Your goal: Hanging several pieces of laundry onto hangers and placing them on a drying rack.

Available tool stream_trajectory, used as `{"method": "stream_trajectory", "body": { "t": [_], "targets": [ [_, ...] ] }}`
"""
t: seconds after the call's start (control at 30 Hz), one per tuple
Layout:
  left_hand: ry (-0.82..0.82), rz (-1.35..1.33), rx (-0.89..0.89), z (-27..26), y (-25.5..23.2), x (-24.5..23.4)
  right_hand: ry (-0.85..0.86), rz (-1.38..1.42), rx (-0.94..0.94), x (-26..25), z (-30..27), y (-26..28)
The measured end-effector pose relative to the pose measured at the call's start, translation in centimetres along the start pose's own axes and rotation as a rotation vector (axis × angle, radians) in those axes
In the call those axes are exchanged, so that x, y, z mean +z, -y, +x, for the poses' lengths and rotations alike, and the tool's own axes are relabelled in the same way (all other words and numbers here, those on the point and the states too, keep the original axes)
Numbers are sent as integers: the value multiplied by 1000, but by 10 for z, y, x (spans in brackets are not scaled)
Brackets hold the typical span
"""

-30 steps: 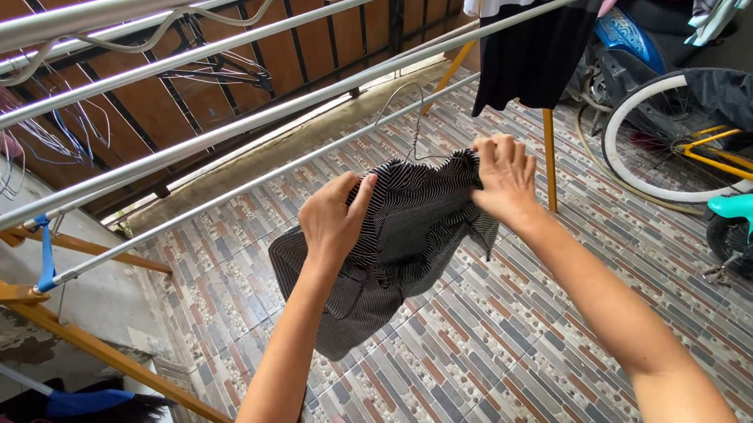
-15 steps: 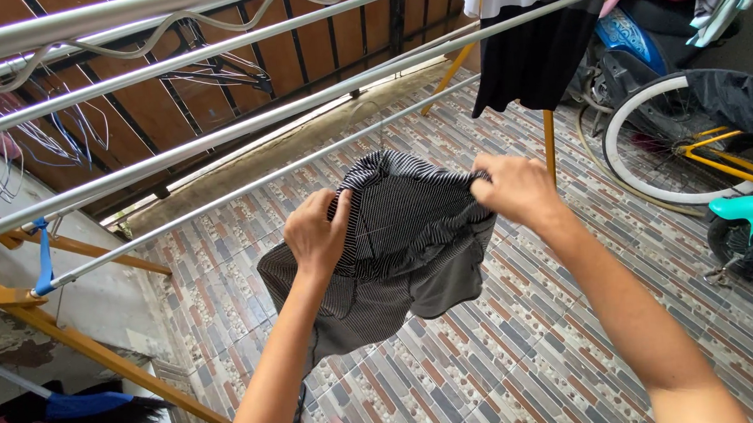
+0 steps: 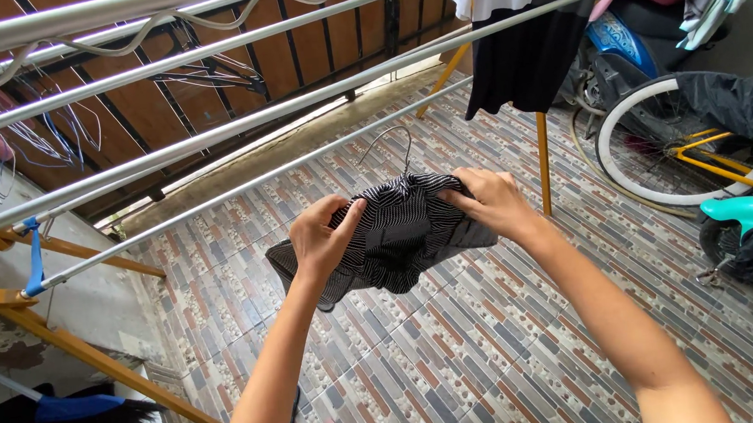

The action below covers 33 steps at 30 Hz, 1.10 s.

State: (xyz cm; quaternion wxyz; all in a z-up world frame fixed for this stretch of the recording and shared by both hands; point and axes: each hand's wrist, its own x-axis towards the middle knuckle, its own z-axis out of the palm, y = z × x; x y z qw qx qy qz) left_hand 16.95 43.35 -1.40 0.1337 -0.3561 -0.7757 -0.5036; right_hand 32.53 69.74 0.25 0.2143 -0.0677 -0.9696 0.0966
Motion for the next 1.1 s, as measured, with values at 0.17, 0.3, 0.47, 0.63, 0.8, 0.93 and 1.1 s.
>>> {"method": "stream_trajectory", "body": {
  "t": [0.17,0.3,0.47,0.63,0.8,0.93,1.1],
  "targets": [
    [5,-50,7,-1,-9,15,-48,364,222,-3,-12,-16],
    [-12,-145,52,-8,-3,29,-121,468,307,0,-20,-43],
    [29,-95,-97,-8,24,45,-188,437,332,2,-14,-75],
    [-4,2,-105,12,53,59,-190,489,404,6,9,-104],
    [67,-432,-285,60,90,80,-226,641,384,14,59,-140],
    [138,-790,-356,110,130,112,-272,668,398,20,116,-180],
    [477,-777,-408,166,150,140,-336,805,276,25,193,-229]
  ]
}}
